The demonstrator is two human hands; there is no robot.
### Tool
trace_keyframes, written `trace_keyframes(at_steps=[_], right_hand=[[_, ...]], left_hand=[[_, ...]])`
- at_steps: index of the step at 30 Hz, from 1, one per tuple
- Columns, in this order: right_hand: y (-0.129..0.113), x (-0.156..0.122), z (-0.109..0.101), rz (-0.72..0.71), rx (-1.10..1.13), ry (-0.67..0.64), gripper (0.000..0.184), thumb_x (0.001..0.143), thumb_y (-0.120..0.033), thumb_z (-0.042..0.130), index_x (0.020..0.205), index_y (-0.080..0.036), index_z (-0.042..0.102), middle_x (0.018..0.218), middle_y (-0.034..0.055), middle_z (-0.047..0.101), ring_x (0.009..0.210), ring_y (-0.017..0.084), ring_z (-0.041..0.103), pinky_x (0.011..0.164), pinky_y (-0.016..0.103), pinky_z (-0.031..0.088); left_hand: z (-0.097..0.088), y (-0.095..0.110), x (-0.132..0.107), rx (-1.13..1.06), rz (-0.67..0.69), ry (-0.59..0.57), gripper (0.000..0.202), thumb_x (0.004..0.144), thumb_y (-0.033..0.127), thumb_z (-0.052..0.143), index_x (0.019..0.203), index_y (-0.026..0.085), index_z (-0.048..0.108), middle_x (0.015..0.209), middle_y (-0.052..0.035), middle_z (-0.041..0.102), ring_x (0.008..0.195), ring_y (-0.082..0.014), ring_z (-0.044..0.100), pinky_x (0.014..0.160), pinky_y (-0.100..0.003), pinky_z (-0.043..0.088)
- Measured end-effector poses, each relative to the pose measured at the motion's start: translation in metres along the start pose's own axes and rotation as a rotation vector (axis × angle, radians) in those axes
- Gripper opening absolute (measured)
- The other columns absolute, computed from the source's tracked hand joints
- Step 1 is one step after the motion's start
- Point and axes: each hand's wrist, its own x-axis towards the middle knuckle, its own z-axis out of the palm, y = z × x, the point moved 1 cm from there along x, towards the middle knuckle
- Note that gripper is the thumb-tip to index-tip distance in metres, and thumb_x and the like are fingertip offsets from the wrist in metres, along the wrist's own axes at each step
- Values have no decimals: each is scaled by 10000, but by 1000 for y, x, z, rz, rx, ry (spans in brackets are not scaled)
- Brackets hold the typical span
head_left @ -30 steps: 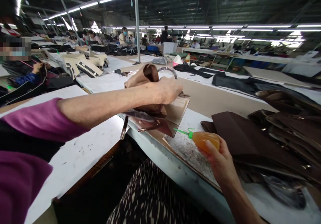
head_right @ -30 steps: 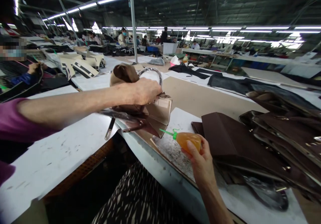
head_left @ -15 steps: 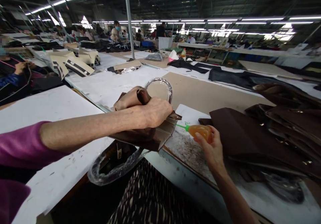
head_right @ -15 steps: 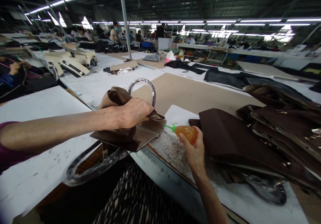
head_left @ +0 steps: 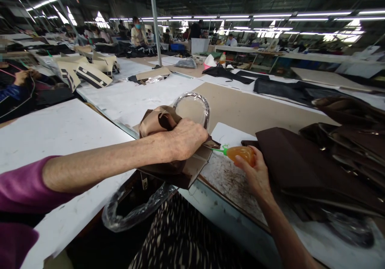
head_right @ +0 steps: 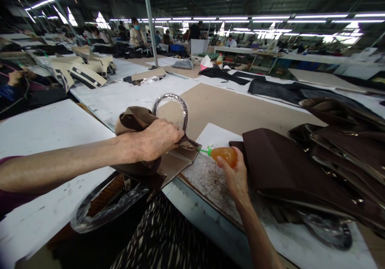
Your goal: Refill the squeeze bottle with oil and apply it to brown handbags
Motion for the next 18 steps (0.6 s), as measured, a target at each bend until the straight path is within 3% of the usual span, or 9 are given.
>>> trace_keyframes(at_steps=[13, 18], right_hand=[[-6, -20, -12, 88, -5, -72, 681, 645, -456, 784, 1228, -240, 507, 1087, 51, 601, 992, 281, 585, 768, 383, 562], [-10, -28, -12, 137, 18, -99, 667, 638, -468, 782, 1207, -230, 529, 1027, 48, 627, 930, 273, 606, 686, 358, 579]], left_hand=[[16, 4, -18, 46, 12, 60, 171, 752, 191, 636, 909, 124, 630, 933, -107, 672, 797, -238, 622, 720, -362, 458], [19, 9, -28, 82, 2, 59, 205, 721, 174, 654, 910, 120, 597, 904, -104, 649, 824, -249, 603, 743, -373, 440]])
